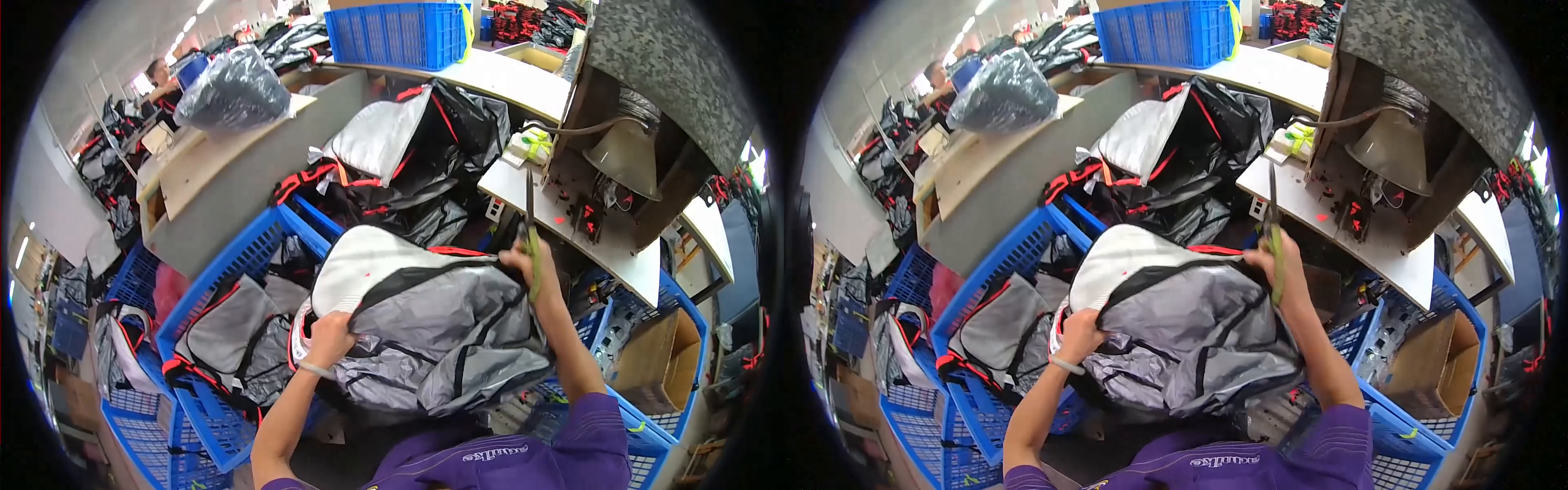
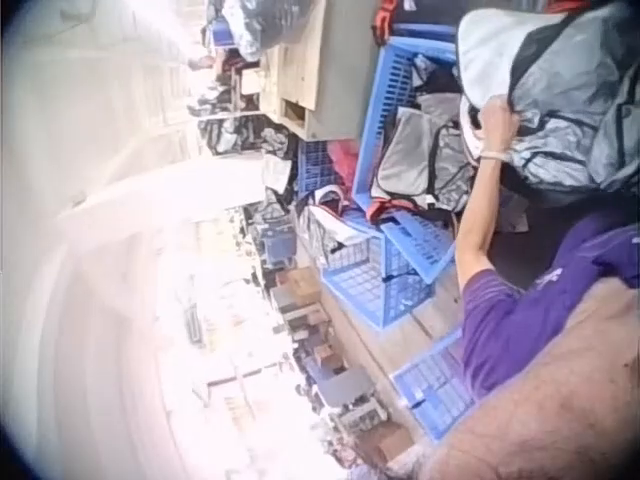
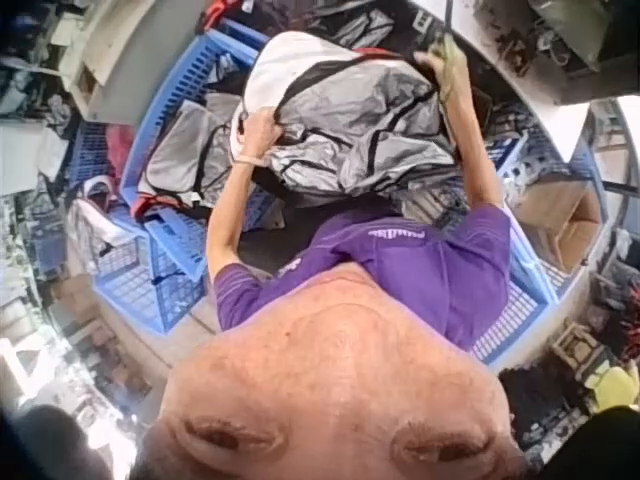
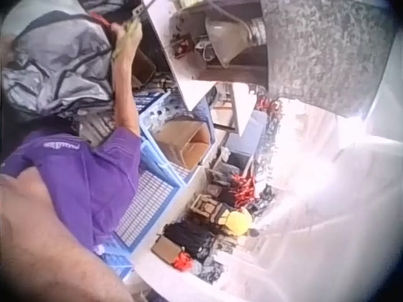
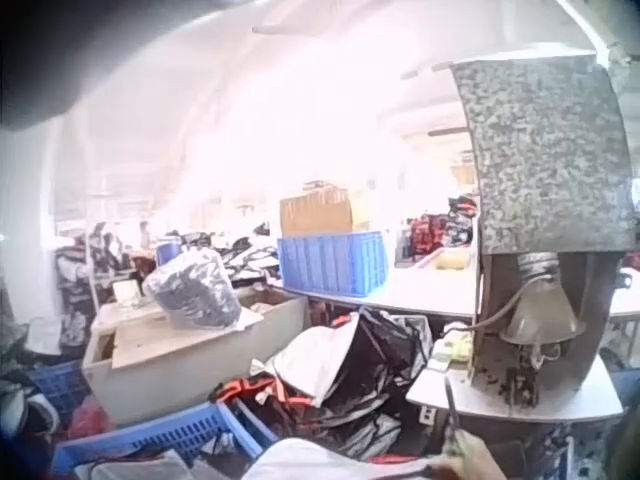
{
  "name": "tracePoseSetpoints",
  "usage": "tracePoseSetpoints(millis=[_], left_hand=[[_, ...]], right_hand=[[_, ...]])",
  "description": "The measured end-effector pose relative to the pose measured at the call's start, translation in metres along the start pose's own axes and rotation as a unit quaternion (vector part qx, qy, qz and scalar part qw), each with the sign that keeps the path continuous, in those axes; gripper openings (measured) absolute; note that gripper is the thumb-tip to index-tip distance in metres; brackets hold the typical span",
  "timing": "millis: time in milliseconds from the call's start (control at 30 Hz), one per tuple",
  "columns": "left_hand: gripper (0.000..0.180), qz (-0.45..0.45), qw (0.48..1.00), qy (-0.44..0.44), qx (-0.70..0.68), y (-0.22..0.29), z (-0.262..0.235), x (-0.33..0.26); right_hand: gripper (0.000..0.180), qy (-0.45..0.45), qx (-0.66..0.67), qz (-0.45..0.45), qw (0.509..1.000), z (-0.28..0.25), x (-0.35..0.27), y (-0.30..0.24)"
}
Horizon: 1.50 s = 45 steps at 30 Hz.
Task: Trimming excess material and loose threads from sports bags using scissors.
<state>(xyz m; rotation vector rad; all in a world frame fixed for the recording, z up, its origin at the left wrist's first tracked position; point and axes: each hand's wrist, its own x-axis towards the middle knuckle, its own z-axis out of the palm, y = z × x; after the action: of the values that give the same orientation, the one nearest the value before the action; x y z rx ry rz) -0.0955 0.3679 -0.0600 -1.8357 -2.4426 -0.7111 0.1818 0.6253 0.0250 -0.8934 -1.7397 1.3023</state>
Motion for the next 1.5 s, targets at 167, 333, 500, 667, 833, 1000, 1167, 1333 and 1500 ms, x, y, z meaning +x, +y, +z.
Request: tracePoseSetpoints(millis=[167,333,500,667,833,1000,1167,1333,1500], left_hand=[[0.038,-0.054,0.985,0.136,0.088,0.023,-0.133,0.026],[0.029,-0.047,0.939,0.26,0.22,0.018,-0.243,0.092],[0.027,-0.05,0.808,0.425,0.404,0.042,-0.346,0.182],[0.029,0.215,0.644,0.621,0.391,0.095,-0.365,0.294],[0.043,0.106,0.812,0.451,0.355,0.022,-0.222,0.37],[0.052,-0.102,0.815,0.05,-0.568,-0.039,-0.065,0.373],[0.085,-0.123,0.988,-0.021,-0.087,0.004,0.068,0.409],[0.113,-0.152,0.985,-0.069,-0.03,-0.009,0.168,0.442],[0.115,-0.087,0.994,-0.046,0.055,-0.026,0.258,0.466]], right_hand=[[0.022,-0.099,0.131,-0.197,0.967,0.041,0.11,-0.11],[0.017,-0.162,0.147,-0.223,0.95,0.09,0.259,-0.223],[0.02,-0.037,0.085,-0.401,0.911,0.065,0.327,-0.335],[0.026,0.183,0.102,-0.571,0.794,-0.026,0.345,-0.359],[0.03,0.289,0.026,-0.515,0.807,-0.009,0.326,-0.183],[0.031,0.196,-0.011,-0.154,0.968,0.072,0.278,0.037],[0.03,0.294,0.003,-0.112,0.949,0.111,0.244,0.109],[0.026,0.162,0.176,0.007,0.971,0.118,0.198,0.109],[0.024,0.086,0.206,0.123,0.967,0.132,0.165,0.127]])
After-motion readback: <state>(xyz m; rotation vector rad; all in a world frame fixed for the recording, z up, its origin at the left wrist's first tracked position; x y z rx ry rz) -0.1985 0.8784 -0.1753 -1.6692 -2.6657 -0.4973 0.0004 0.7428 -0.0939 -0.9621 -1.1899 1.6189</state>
